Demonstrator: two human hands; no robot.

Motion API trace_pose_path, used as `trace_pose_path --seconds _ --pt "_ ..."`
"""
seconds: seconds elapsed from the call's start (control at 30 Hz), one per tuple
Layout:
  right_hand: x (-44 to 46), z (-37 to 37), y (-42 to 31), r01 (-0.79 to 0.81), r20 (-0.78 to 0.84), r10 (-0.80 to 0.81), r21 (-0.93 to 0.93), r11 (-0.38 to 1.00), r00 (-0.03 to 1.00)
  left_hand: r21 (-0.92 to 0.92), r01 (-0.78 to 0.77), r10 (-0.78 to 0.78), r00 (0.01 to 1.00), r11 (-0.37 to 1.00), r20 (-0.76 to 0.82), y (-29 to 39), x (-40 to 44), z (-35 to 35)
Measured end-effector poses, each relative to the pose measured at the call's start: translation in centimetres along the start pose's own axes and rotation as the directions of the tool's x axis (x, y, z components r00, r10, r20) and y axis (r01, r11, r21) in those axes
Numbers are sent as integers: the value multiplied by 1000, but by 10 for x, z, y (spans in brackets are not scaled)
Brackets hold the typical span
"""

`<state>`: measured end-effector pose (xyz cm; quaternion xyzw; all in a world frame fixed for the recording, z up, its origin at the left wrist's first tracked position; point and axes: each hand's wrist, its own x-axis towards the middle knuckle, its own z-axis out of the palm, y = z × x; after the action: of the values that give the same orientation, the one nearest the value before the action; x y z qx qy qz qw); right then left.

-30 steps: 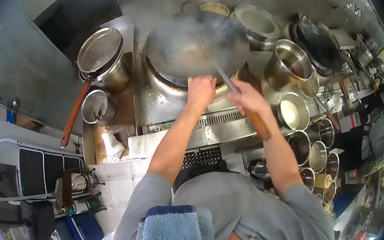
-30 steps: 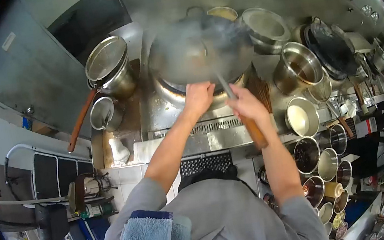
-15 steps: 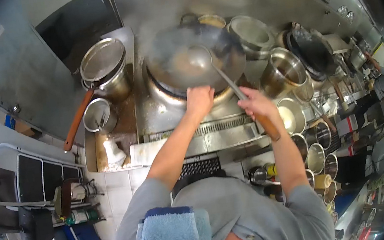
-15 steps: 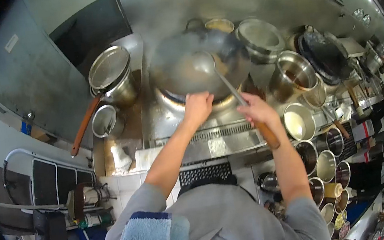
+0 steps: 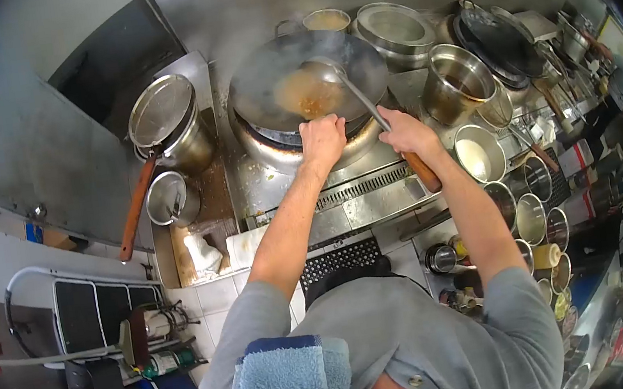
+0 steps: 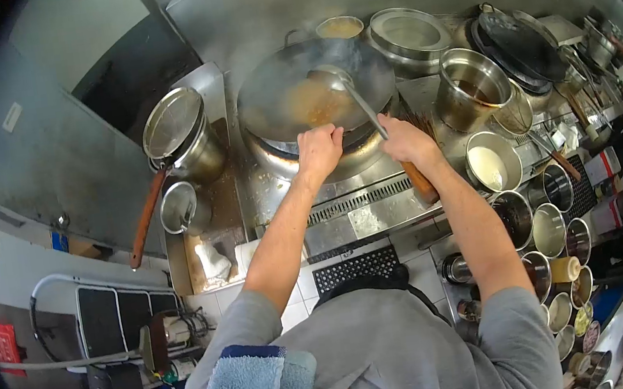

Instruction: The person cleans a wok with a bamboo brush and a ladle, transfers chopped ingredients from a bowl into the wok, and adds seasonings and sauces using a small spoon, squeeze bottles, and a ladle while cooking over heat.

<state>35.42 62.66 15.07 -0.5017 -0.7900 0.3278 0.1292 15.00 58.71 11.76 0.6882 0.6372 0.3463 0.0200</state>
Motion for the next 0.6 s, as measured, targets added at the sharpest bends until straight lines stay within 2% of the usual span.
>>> trace_pose_path --seconds 0.1,0.2,0.23,0.3,0.33,0.37,0.4,0.43,0.47,0.5,0.57,0.6 --pt "23 25 25 48 -202 -140 -402 914 969 10 1 -1 1000 1000 -2 -1 1 3" --pt "18 1 -13 -103 -104 66 -416 904 992 20 11 -11 1000 1000 9 -6 3 8" --pt "11 -4 -23 -93 -142 52 -297 950 988 20 14 -14 1000 1000 17 -10 6 10" --pt "-9 -12 -41 -52 -231 38 -54 997 972 -135 -22 7 994 991 -106 -13 4 8" --pt "-23 -16 -52 -58 -196 101 217 975 975 -243 -10 -36 982 970 -184 -1 2 0" --pt "-33 -11 -54 77 -224 52 528 846 973 -351 -4 -90 964 937 -252 14 3 -9" --pt "-48 -8 -69 141 -260 62 691 709 964 -804 144 -244 970 577 -1 27 8 -16" --pt "-54 -2 -73 209 -275 2 736 644 962 -945 327 -243 918 23 312 38 6 -26" --pt "-70 1 -75 351 -403 -106 603 716 909 -864 435 -65 883 -253 464 57 2 -57" --pt "-89 -6 -78 480 -514 -228 433 763 827 -690 543 151 825 -479 545 70 2 -86" --pt "-159 -37 -82 443 -415 -289 346 827 863 -754 548 178 835 -362 521 66 -10 -100" --pt "-197 -43 -77 442 -393 -279 427 789 876 -788 531 171 847 -311 503 58 -21 -101"
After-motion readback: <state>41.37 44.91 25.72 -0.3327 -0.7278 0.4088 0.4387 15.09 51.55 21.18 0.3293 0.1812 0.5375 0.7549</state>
